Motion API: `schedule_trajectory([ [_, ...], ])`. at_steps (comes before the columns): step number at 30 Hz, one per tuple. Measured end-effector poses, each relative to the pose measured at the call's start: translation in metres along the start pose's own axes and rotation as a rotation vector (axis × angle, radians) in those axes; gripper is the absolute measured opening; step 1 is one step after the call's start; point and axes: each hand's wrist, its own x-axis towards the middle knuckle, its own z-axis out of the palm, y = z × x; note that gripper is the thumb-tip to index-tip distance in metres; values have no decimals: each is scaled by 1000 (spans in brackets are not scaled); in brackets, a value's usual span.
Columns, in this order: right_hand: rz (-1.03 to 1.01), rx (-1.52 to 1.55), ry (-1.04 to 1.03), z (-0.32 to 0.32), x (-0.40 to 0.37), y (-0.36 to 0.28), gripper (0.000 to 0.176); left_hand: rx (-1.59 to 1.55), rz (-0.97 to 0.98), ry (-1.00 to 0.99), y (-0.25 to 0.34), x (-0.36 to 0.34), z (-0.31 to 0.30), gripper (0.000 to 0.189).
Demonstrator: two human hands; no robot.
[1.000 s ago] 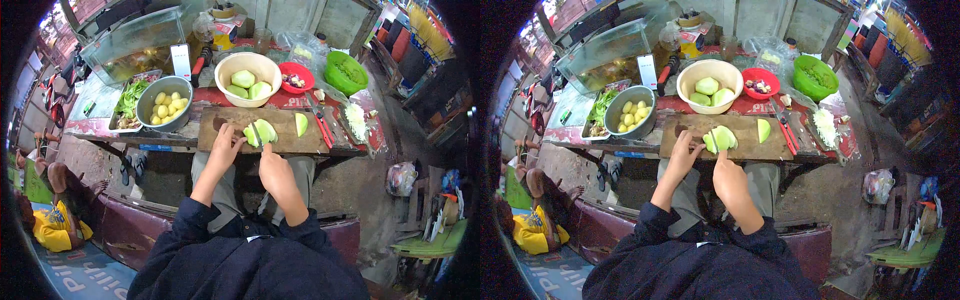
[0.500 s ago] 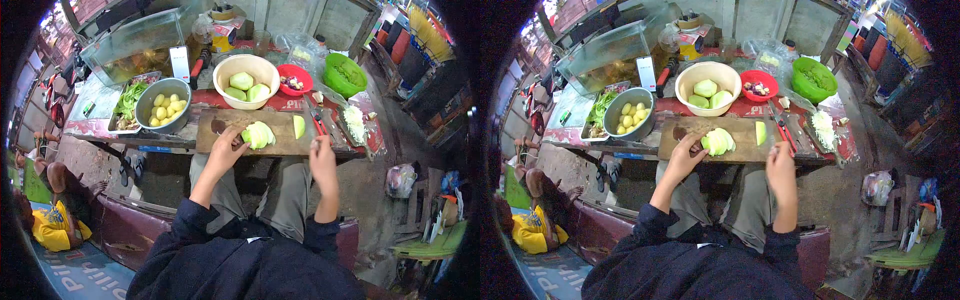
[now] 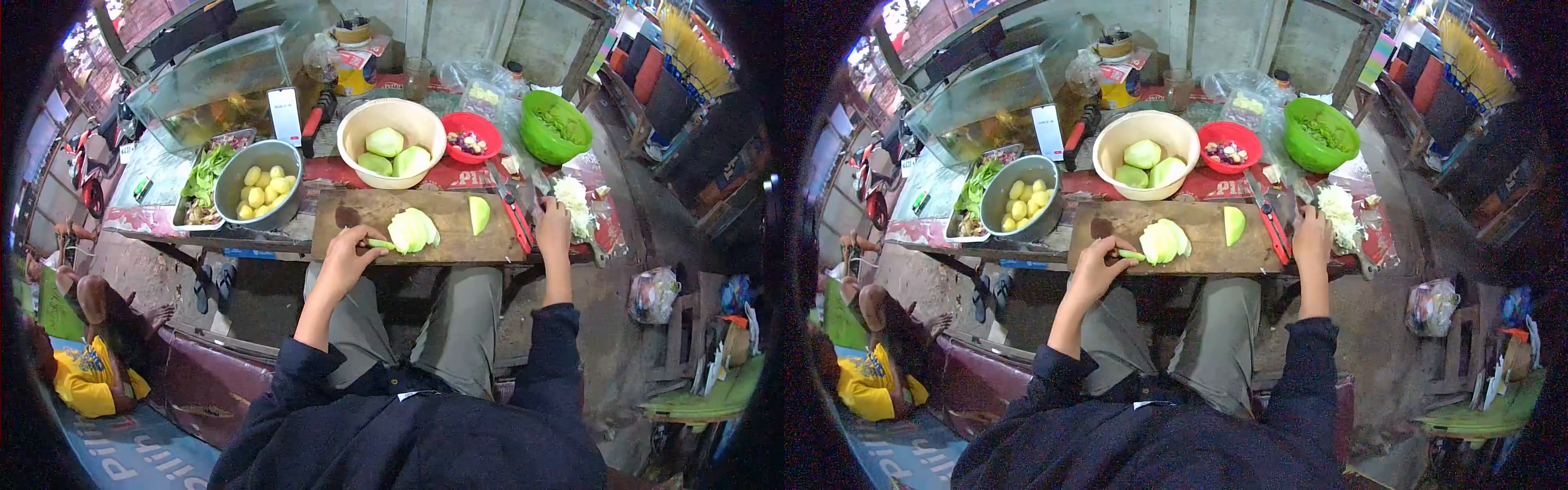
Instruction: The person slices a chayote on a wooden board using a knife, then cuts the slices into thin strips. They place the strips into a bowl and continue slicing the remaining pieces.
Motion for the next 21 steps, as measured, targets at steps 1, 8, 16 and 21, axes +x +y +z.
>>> schedule_trajectory([
  [1,-4,5,-1,-4,-5,-8,24,81,33,22,0,-1,-2,24],
  [8,-163,194,-39,-7,-44,-42,38,102,153,51,-3,1,-5,19],
  [16,-3,313,-131,-2,-44,-33,37,355,349,-51,-6,14,-13,20],
  [21,-65,347,-118,-23,-67,-36,26,109,257,-22,-6,16,3,22],
])
